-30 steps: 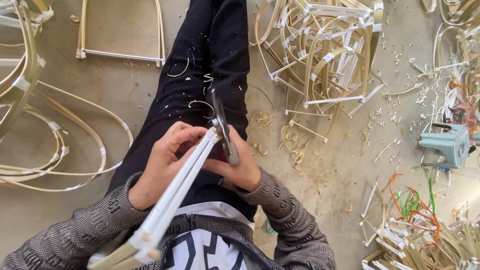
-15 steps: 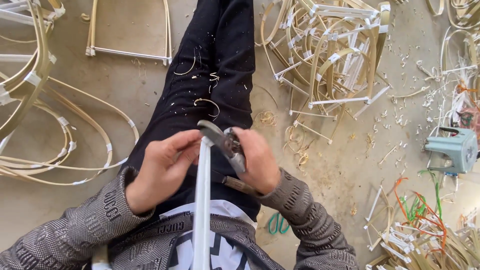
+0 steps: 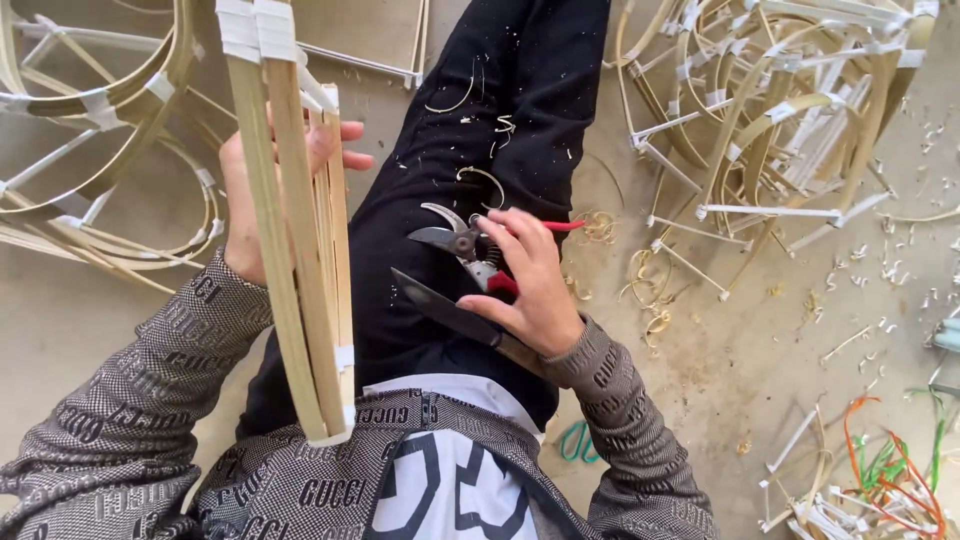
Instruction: The recorder is assembling arched bamboo frames using white plastic connectors, pruning shears, and a small knife to trim the strips.
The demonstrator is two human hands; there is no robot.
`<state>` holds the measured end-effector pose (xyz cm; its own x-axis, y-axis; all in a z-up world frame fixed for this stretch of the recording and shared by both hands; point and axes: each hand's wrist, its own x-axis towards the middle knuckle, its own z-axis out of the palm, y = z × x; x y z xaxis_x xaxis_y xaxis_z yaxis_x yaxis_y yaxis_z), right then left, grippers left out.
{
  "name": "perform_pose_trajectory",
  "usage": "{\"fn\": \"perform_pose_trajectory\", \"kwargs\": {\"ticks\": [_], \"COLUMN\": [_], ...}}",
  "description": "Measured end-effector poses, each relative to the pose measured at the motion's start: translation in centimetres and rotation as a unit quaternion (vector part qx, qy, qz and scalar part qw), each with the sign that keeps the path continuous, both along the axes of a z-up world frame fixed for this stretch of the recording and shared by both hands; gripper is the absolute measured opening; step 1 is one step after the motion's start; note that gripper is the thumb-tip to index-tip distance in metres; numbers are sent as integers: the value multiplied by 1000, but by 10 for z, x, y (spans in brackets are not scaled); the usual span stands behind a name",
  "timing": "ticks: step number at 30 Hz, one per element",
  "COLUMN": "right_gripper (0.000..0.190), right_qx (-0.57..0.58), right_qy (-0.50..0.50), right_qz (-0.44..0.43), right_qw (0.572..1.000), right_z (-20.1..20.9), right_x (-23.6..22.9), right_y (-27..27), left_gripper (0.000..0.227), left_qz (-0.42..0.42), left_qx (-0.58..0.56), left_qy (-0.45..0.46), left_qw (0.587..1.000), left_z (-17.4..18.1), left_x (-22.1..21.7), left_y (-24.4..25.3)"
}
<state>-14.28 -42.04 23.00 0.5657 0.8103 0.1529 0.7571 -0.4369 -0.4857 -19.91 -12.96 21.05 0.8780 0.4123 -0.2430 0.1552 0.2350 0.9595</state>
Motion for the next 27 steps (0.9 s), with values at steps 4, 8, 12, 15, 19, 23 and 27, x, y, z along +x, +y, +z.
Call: {"fn": "perform_pose_trajectory", "kwargs": {"ticks": [4,8,12,15,19,23,27], "right_gripper": [71,78,36,21,25,25,26], "right_qx": [100,155,116,169,161,167,290], "right_qy": [328,582,630,609,547,461,370], "right_qz": [-29,-14,-151,-160,-137,-180,-275], "right_qw": [939,798,753,758,810,853,839], "right_z": [-1,26,11,7,26,37,55], "right_x": [-20,-31,-34,-14,-6,-2,20], "right_y": [-27,-12,-22,-38,-44,-46,-90], "left_gripper": [26,24,31,36,48,58,42], "left_qz": [60,67,55,13,-81,-97,-53], "left_qx": [-58,46,106,-14,-86,-120,-16], "left_qy": [-95,-138,-132,-179,-133,-168,-125], "left_qw": [992,987,984,984,984,974,991], "left_z": [-44,-56,-57,-55,-29,-12,-89], "left_x": [7,20,31,43,47,56,75], "left_y": [0,-7,-14,-9,-14,-12,10]}}
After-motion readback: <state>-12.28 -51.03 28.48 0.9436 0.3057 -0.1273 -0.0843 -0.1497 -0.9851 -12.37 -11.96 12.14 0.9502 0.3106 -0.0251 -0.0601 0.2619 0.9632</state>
